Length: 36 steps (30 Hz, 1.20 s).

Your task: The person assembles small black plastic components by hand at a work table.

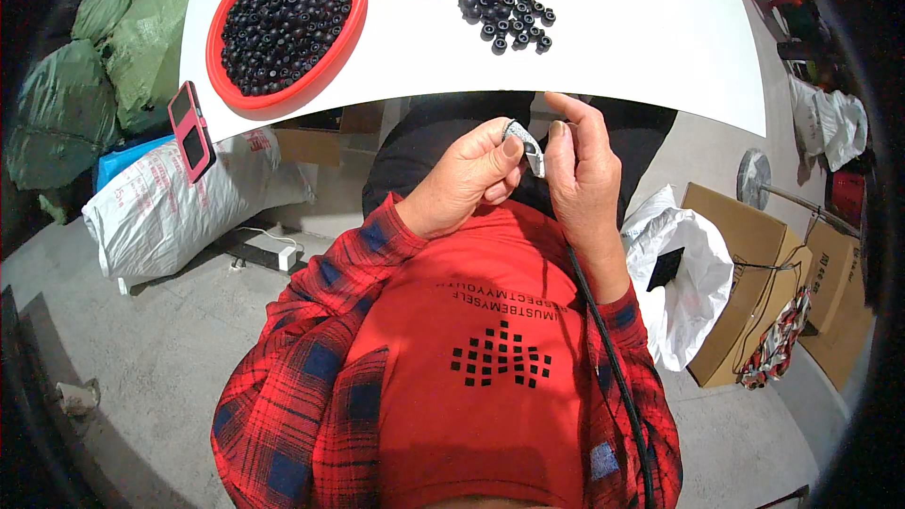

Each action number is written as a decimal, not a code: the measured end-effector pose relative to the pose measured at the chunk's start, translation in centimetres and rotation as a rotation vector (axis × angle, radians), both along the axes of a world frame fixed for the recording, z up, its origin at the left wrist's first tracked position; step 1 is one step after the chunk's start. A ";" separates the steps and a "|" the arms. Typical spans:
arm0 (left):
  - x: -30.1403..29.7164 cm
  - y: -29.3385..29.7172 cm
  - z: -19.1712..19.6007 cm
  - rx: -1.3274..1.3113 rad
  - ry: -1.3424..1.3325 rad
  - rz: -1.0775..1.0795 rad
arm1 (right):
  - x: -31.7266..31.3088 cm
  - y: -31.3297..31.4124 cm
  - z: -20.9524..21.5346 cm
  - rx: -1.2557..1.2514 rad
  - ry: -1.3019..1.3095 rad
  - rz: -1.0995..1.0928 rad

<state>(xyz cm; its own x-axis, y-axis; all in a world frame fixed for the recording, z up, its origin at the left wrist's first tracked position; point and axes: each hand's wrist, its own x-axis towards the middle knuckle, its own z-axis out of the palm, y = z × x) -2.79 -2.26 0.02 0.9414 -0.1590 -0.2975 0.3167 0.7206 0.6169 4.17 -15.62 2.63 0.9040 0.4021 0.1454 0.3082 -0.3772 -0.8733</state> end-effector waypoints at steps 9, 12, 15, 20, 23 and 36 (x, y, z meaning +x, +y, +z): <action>-0.1 0.0 0.0 -0.014 0.007 0.002 | -0.2 0.1 -0.2 0.015 -0.022 -0.002; -0.1 0.0 -0.1 -0.042 -0.007 0.003 | -0.3 0.2 0.0 0.018 0.016 -0.005; -0.2 0.0 -0.1 -0.065 -0.010 -0.020 | -0.2 0.2 -0.4 0.020 -0.014 -0.051; -0.7 -0.5 -0.1 -0.103 0.011 -0.070 | 1.3 -0.4 -2.4 -0.023 0.076 -0.238; -0.3 0.2 -0.4 -0.146 0.014 -0.033 | 1.2 -0.5 -2.2 0.030 0.108 -0.181; -0.1 0.0 -0.3 -0.168 0.014 -0.002 | -0.2 -0.2 -0.5 0.041 -0.035 -0.002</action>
